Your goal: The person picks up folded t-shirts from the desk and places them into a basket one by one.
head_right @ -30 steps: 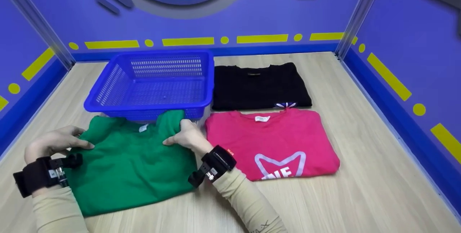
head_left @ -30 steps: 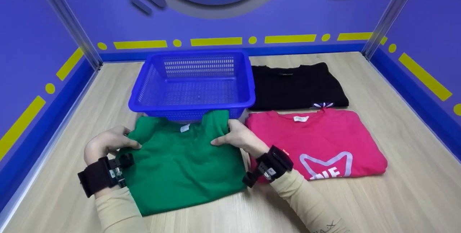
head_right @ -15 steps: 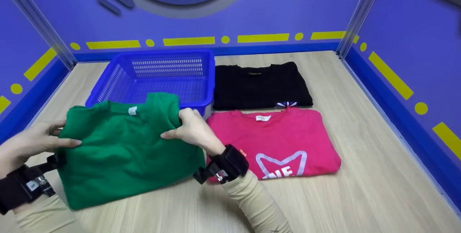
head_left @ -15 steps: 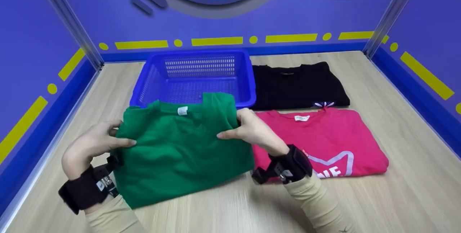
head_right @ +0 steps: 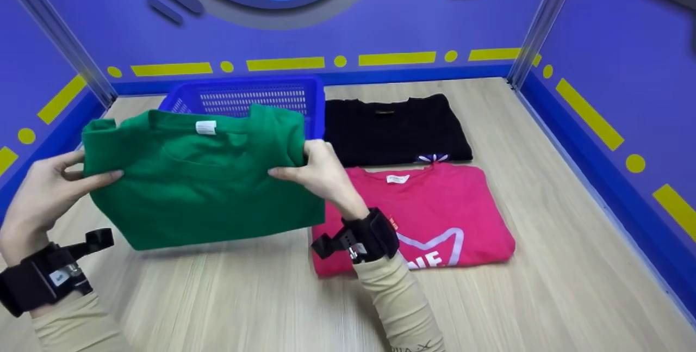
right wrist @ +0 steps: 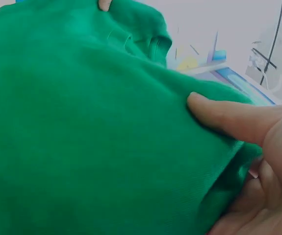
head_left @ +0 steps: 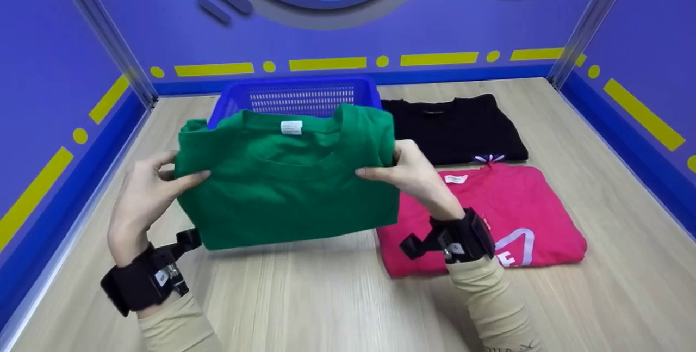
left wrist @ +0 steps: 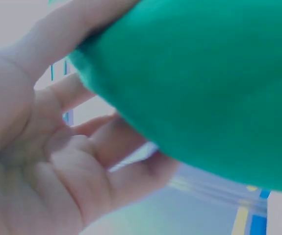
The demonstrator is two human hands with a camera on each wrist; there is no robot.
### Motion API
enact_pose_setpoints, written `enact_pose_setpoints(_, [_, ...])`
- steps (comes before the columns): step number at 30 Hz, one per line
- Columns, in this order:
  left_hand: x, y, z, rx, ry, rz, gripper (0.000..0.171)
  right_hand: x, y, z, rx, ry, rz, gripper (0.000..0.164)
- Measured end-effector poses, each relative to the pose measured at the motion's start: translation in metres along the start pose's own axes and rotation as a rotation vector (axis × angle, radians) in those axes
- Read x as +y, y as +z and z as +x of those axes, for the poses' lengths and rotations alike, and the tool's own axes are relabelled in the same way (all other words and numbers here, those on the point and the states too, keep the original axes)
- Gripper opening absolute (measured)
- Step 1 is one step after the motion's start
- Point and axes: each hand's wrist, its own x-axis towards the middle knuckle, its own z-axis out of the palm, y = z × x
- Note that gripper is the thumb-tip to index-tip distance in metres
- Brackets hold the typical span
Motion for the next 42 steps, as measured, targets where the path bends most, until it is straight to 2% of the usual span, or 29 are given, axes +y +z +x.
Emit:
enact_pose_setpoints(3, [0.002, 0.006, 0.005, 0.065, -0.025, -0.026, 0.056, 0.002, -0.006, 0.001, 0.042, -0.011, 0.019, 0.032])
enact_pose_setpoints(7, [0.005, 0.015, 0.014, 0.141, -0.048, -0.118, 0.052, 0.005, -0.012, 0.003, 0.095, -0.036, 0.044, 0.033])
enact_pose_setpoints(13, [0.010, 0.031, 0.031, 0.302, -0.022, -0.304, 0.037, 0.004, -0.025, 0.012, 0.176, -0.051, 0.077, 0.031])
enact_pose_setpoints(15, [0.013, 0.034, 0.037, 0.345, -0.011, -0.331, 0.036, 0.001, -0.030, 0.018, 0.191, -0.054, 0.067, 0.032])
enact_pose_setpoints(18, [0.020, 0.033, 0.046, 0.379, 0.007, -0.318, 0.036, -0.008, -0.038, 0.030, 0.207, -0.065, 0.028, 0.033])
enact_pose_setpoints(23, [0.036, 0.023, 0.064, 0.420, 0.040, -0.264, 0.040, -0.022, -0.047, 0.052, 0.252, -0.107, -0.005, 0.033])
enact_pose_setpoints(28, [0.050, 0.013, 0.081, 0.476, 0.058, -0.232, 0.039, -0.032, -0.049, 0.073, 0.323, -0.133, -0.013, 0.029])
enact_pose_setpoints(31, [0.054, 0.010, 0.093, 0.511, 0.073, -0.248, 0.039, -0.034, -0.048, 0.084, 0.369, -0.155, -0.019, 0.029])
enact_pose_setpoints(37, [0.051, 0.010, 0.111, 0.553, 0.064, -0.284, 0.040, -0.025, -0.042, 0.102, 0.420, -0.205, -0.063, 0.033])
enact_pose_setpoints(42, [0.038, 0.018, 0.116, 0.543, 0.055, -0.252, 0.039, -0.020, -0.031, 0.100, 0.421, -0.190, -0.078, 0.031])
